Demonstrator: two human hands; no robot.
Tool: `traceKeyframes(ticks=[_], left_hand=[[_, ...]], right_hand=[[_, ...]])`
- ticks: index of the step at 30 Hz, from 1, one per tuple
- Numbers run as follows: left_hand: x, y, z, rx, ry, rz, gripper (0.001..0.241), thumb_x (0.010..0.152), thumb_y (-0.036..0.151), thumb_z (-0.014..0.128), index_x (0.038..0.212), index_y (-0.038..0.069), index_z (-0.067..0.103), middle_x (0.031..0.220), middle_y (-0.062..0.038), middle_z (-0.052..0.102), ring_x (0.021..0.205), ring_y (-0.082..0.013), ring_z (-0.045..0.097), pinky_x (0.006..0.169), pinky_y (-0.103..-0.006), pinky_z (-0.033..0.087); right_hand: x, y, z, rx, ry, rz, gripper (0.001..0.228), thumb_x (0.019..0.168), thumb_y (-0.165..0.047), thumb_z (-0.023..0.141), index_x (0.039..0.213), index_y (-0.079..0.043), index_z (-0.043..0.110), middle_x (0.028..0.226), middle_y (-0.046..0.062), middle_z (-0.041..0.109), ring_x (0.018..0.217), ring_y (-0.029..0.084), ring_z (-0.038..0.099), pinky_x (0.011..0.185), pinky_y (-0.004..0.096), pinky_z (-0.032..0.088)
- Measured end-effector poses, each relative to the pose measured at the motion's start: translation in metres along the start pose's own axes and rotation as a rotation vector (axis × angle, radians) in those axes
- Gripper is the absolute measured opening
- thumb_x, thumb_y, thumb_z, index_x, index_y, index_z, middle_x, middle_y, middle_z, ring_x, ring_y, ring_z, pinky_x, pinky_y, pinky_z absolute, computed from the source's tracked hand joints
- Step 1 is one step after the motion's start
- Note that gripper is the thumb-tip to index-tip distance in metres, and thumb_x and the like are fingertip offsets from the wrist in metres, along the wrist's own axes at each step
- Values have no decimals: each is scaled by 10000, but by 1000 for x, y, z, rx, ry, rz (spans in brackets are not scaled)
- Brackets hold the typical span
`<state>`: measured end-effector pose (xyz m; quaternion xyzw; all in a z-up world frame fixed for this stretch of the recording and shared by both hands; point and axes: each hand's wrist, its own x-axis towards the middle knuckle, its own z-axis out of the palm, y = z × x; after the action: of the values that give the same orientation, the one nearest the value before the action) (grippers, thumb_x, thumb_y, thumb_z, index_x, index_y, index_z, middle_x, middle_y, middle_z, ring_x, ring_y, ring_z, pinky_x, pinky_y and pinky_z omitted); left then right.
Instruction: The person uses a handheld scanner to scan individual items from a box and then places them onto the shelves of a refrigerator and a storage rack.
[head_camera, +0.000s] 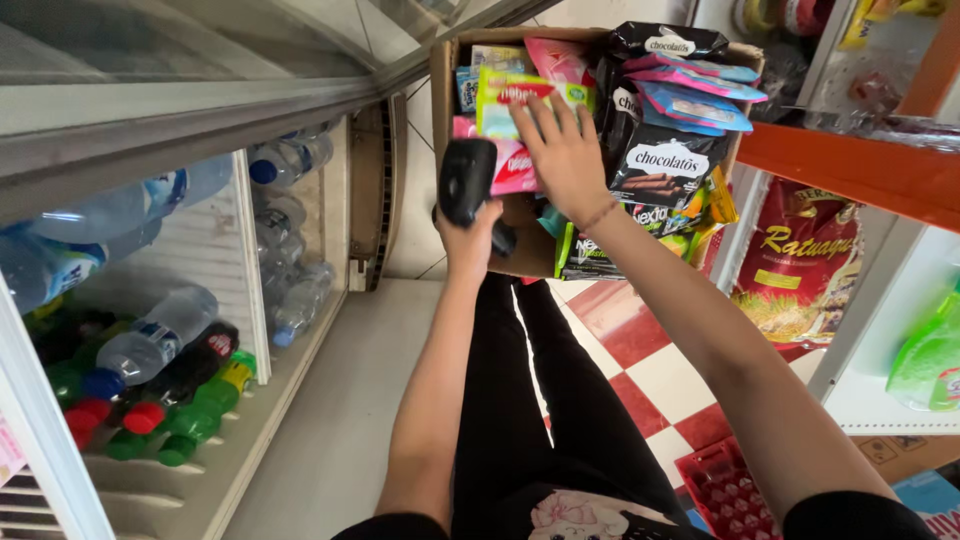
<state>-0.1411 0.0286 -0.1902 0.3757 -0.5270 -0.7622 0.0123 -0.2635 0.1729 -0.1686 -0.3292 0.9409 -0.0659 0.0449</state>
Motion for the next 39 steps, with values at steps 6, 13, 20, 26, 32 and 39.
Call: traceKeyframes(ticks=[6, 13, 20, 26, 32, 39], left_hand=[[-62, 5, -28, 175, 59, 40, 327, 807, -46, 743, 1119, -21, 646, 986, -88, 749, 913, -164, 742, 835, -313, 595], [-89, 11, -50, 147, 205, -51, 436, 738, -46, 709, 1149, 5, 575, 924, -69, 719, 718, -140, 687, 619, -308, 551], [-75, -15, -79, 264, 62, -72, 270, 761, 14, 758, 1023, -27, 705, 936, -84, 751, 815, -128, 710, 747, -297, 577], [-57, 2, -75, 628, -106, -69, 296, 703, 111, 794, 957, -16, 710, 814, -72, 742, 745, -144, 715, 710, -311, 561], [-45, 10, -79, 439, -99, -270, 180, 793, 78, 745, 952, -6, 739, 780, -72, 711, 657, -171, 654, 634, -358, 528], [-37, 12, -60, 497, -136, -43, 199, 780, 76, 767, 961, -3, 737, 872, -53, 768, 820, -134, 728, 781, -309, 574]], right_hand=[[-33, -21, -31, 70, 60, -111, 540, 935, -127, 597, 1473, -122, 556, 1441, 105, 592, 1379, 344, 525, 1184, 570, 357], [-76, -57, -40, 113, -32, -198, 523, 913, -144, 608, 1433, -94, 596, 1418, 115, 621, 1337, 349, 567, 1123, 513, 429], [-77, -85, -25, -30, -132, -273, 430, 915, -209, 620, 1320, -64, 629, 1299, 125, 641, 1224, 363, 602, 1008, 500, 467], [-45, -77, -24, 195, -598, -187, 481, 720, -404, 739, 1048, -52, 731, 1165, 153, 648, 1140, 376, 602, 996, 602, 434], [4, -33, 57, 309, -42, -9, 114, 859, -118, 636, 942, -59, 687, 967, 127, 655, 942, 322, 698, 799, 452, 551], [45, -3, 135, 171, -336, 450, 151, 905, -132, 649, 864, -58, 774, 903, 221, 735, 822, 377, 744, 724, 459, 607]])
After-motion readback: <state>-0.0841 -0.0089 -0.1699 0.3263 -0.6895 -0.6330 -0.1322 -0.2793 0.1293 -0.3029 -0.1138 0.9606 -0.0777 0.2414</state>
